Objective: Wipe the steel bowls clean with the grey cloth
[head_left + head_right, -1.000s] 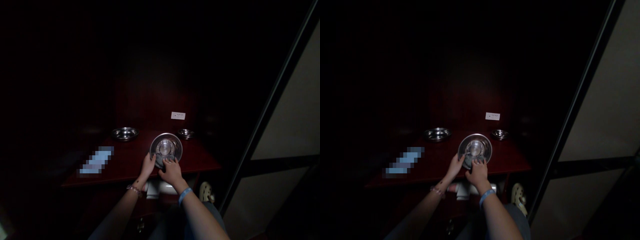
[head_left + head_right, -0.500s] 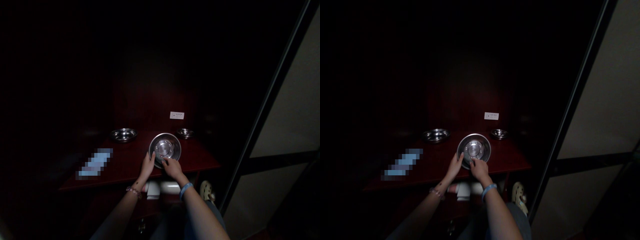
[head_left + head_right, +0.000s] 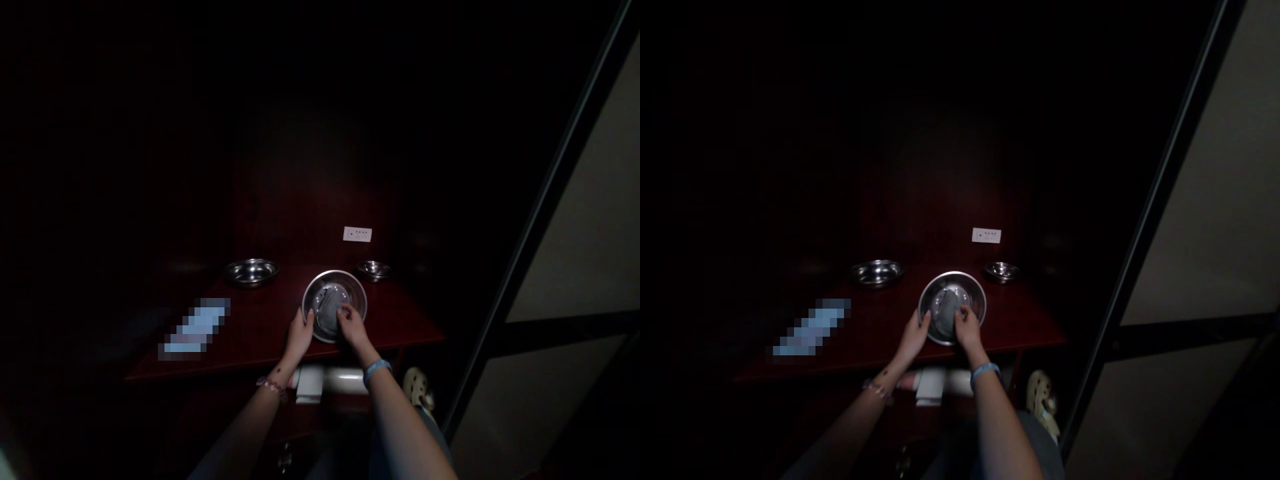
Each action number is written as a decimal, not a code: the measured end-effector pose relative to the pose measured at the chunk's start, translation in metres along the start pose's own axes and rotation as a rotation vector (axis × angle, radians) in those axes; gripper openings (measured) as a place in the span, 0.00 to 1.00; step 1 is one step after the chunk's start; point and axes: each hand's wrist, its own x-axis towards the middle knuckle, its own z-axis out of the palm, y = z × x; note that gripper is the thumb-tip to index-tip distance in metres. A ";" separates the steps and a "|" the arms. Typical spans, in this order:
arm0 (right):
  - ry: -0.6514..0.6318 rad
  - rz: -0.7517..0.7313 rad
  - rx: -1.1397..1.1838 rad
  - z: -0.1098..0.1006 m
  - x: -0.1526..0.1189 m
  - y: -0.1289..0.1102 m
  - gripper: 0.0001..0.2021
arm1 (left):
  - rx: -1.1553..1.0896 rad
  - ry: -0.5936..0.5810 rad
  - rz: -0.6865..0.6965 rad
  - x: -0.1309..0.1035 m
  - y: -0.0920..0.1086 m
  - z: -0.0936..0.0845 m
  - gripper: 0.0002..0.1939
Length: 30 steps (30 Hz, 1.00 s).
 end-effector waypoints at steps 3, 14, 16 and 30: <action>-0.018 -0.130 -0.348 -0.001 -0.009 -0.002 0.25 | 0.016 0.003 0.010 0.000 -0.001 0.000 0.18; -0.157 -0.453 -0.926 -0.004 -0.029 -0.033 0.19 | 0.009 0.025 0.011 0.001 -0.002 0.001 0.15; -0.192 -0.435 -0.902 0.000 -0.036 -0.032 0.18 | 0.012 0.024 0.004 0.001 -0.003 0.001 0.14; -0.156 -0.538 -0.822 0.010 -0.030 -0.002 0.29 | 0.011 -0.012 -0.011 0.003 -0.004 0.001 0.15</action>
